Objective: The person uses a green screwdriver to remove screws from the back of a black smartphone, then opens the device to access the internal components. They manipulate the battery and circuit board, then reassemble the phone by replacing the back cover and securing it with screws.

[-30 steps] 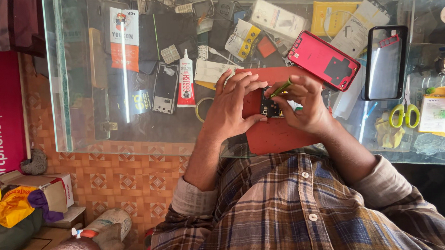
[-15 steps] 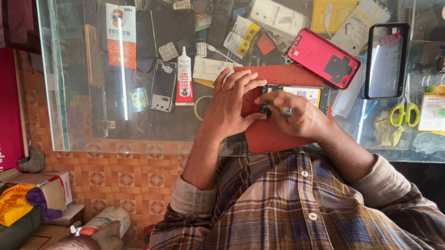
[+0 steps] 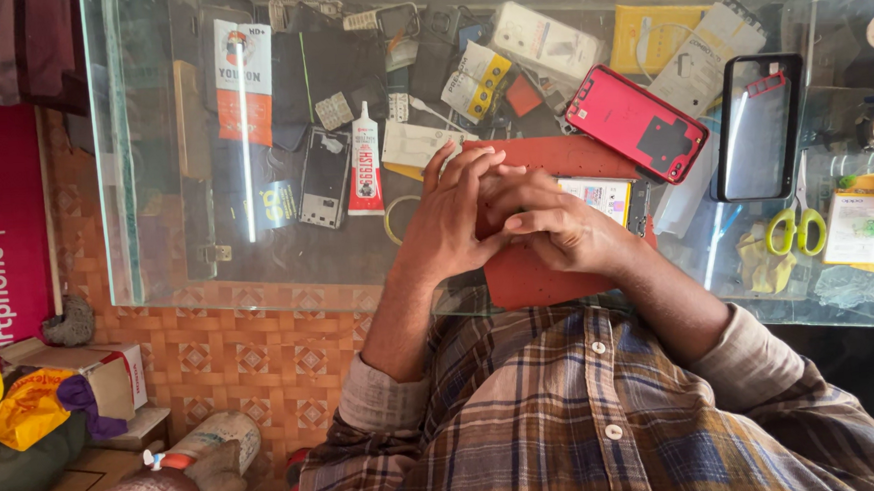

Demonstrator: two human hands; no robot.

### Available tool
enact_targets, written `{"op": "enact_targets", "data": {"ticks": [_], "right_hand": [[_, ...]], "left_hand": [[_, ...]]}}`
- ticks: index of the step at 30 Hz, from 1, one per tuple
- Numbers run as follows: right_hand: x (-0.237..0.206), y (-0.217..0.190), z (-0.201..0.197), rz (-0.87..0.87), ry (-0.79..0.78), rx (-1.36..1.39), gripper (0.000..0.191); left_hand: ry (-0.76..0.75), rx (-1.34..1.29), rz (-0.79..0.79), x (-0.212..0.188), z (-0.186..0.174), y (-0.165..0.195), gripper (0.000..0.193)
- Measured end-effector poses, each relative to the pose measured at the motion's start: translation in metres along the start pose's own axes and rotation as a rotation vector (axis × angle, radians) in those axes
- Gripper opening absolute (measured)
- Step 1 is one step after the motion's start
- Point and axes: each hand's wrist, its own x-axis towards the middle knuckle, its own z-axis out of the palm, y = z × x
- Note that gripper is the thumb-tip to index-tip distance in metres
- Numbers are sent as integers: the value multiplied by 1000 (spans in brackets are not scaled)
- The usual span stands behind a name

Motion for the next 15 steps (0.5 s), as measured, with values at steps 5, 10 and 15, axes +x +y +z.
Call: {"op": "enact_targets", "data": {"ticks": [5,10,15], "right_hand": [[-9,0,7,239,125,-168,64],[-6,-4,-7,130,56,17,71],[10,-13,-6,-7,101,-178,73]], "left_hand": [[-13,40,26,0,-2,2,88],[5,56,36,-1,0,2,87],[0,-8,-16,-1,-1,2,90]]}}
